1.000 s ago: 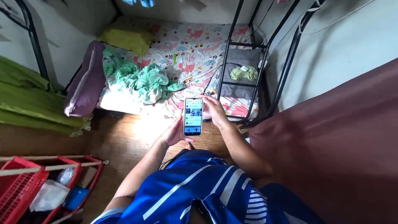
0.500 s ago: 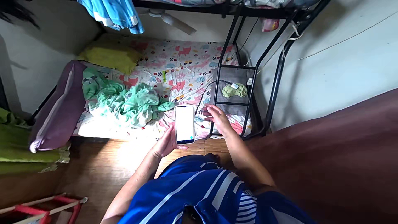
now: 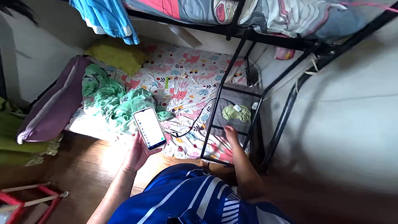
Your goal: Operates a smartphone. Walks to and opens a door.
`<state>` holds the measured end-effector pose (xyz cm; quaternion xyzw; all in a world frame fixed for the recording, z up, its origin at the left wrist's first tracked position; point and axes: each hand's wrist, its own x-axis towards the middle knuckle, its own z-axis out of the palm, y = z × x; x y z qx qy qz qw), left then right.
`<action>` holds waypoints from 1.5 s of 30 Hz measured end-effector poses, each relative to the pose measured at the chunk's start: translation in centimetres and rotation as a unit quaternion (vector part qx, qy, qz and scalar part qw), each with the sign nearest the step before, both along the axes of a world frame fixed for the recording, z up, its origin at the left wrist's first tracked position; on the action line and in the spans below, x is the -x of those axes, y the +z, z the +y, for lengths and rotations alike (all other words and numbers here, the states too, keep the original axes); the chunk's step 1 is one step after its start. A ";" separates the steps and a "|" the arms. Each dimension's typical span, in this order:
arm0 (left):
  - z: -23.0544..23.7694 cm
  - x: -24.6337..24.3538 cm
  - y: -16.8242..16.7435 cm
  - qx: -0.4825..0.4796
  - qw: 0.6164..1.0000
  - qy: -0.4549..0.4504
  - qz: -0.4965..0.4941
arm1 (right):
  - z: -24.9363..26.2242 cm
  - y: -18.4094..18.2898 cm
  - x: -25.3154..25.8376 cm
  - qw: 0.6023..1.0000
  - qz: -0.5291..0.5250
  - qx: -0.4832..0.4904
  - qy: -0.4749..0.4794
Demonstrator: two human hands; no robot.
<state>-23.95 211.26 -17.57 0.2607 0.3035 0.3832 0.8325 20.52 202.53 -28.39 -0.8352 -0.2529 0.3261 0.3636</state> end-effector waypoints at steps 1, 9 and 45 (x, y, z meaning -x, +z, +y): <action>0.2 -1.1 0.4 0.001 1.000 0.024 0.009 | 0.3 -0.8 -1.9 1.000 0.002 0.006 -0.008; 0.5 -8.3 3.2 -0.025 0.985 0.158 0.064 | 5.3 -5.3 -14.8 0.994 -0.028 0.105 0.011; -2.6 -16.4 4.2 -0.025 0.938 0.315 0.142 | 11.4 -6.5 -21.5 0.970 -0.095 0.074 0.213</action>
